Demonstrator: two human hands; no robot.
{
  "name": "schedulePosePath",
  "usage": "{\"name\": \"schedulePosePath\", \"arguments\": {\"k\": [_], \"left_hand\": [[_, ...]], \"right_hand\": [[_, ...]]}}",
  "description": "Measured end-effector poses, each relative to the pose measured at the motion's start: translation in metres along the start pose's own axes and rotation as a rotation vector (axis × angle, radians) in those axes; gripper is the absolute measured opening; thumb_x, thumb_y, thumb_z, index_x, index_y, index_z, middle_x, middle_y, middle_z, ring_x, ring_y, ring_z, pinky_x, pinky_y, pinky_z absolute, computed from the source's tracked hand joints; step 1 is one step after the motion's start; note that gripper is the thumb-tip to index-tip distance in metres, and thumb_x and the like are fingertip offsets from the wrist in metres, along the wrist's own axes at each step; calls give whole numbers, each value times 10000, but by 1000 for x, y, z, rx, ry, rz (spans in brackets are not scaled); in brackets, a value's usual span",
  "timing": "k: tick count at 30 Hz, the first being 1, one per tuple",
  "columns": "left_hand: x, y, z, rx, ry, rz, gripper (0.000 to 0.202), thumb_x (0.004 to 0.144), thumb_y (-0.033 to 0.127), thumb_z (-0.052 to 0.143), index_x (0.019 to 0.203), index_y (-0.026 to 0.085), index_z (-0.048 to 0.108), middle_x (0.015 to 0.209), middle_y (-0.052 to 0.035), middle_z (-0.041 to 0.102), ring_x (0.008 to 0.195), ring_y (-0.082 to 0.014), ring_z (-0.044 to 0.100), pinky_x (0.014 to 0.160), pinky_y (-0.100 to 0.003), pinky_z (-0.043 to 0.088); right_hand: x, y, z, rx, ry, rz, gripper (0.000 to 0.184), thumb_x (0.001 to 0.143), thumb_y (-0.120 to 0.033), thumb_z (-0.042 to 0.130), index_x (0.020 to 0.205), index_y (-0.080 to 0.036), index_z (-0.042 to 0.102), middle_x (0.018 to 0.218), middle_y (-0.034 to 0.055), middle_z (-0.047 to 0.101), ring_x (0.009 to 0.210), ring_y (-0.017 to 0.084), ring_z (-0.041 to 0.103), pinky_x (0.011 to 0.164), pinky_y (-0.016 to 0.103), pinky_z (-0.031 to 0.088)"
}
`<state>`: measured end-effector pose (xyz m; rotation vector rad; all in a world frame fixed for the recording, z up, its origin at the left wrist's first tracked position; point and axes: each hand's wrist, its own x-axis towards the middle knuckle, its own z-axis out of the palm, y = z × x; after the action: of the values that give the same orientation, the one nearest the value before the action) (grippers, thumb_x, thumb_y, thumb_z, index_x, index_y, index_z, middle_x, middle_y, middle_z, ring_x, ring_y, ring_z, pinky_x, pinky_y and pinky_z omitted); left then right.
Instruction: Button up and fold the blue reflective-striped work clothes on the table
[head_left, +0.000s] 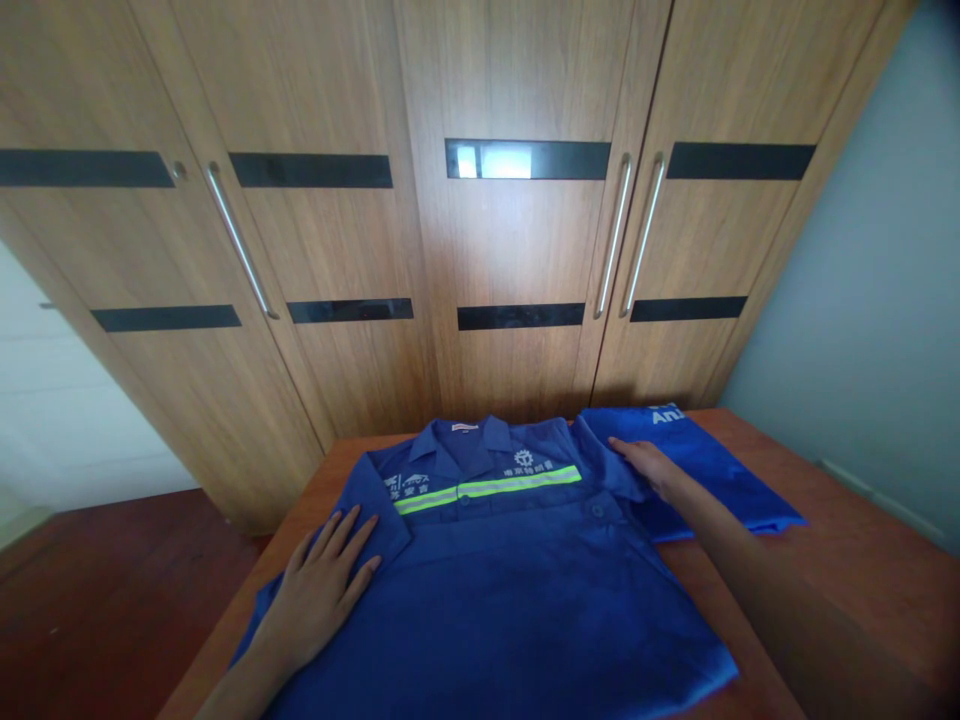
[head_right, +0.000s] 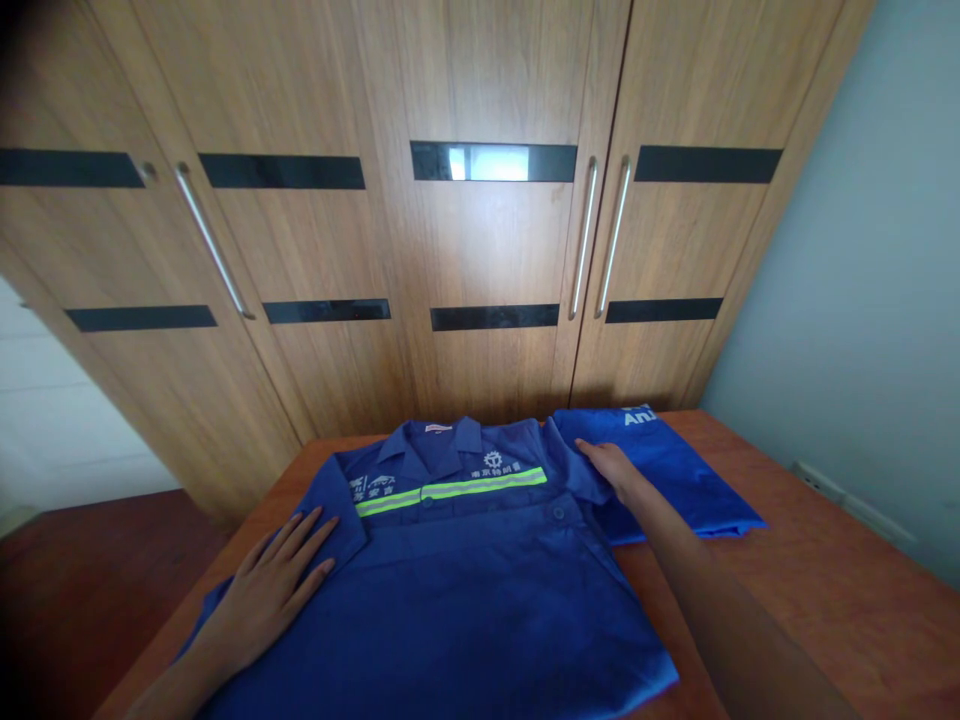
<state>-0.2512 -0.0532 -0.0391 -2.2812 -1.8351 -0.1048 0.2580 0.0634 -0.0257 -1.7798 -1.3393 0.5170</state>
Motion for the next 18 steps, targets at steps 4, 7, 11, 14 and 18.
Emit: {"name": "schedulePosePath", "arguments": {"k": [4, 7, 11, 14, 18], "left_hand": [[0, -1, 2, 16, -8, -3, 564, 910, 535, 341, 1408, 274, 393, 1500, -65, 350, 1388, -271, 288, 1102, -486, 268], [0, -2, 4, 27, -4, 5, 571, 911, 547, 329, 1412, 280, 385, 1504, -60, 343, 1390, -265, 286, 1105, -478, 265], [0, -3, 5, 25, 8, 9, 571, 908, 550, 337, 1406, 277, 398, 1500, -63, 351, 1385, -272, 297, 1103, -479, 265], [0, -3, 5, 17, 12, 11, 571, 907, 549, 343, 1403, 273, 406, 1494, -66, 364, 1381, -277, 305, 1098, -479, 275], [0, -1, 3, 18, 2, 0, 575, 904, 542, 349, 1405, 266, 403, 1499, -68, 354, 1380, -278, 305, 1095, -480, 281]], "right_hand": [[4, -10, 3, 315, -133, 139, 246, 711, -365, 704, 810, -140, 693, 692, 88, 727, 648, 213, 681, 600, 308, 548], [4, -9, -6, 519, -158, 210, 201, 689, -303, 726, 824, -159, 684, 726, 67, 736, 648, 198, 681, 612, 290, 558], [-1, 6, -20, 718, -66, 297, 170, 714, -237, 694, 877, -207, 655, 787, 17, 741, 694, 164, 686, 662, 254, 563], [-8, 21, -24, 766, 0, 413, 150, 717, -173, 671, 859, -206, 637, 761, 13, 737, 672, 160, 684, 627, 242, 561], [-15, 30, -26, 782, -108, 549, 144, 756, -227, 663, 883, -161, 658, 806, 78, 745, 698, 210, 703, 655, 318, 579]]}}
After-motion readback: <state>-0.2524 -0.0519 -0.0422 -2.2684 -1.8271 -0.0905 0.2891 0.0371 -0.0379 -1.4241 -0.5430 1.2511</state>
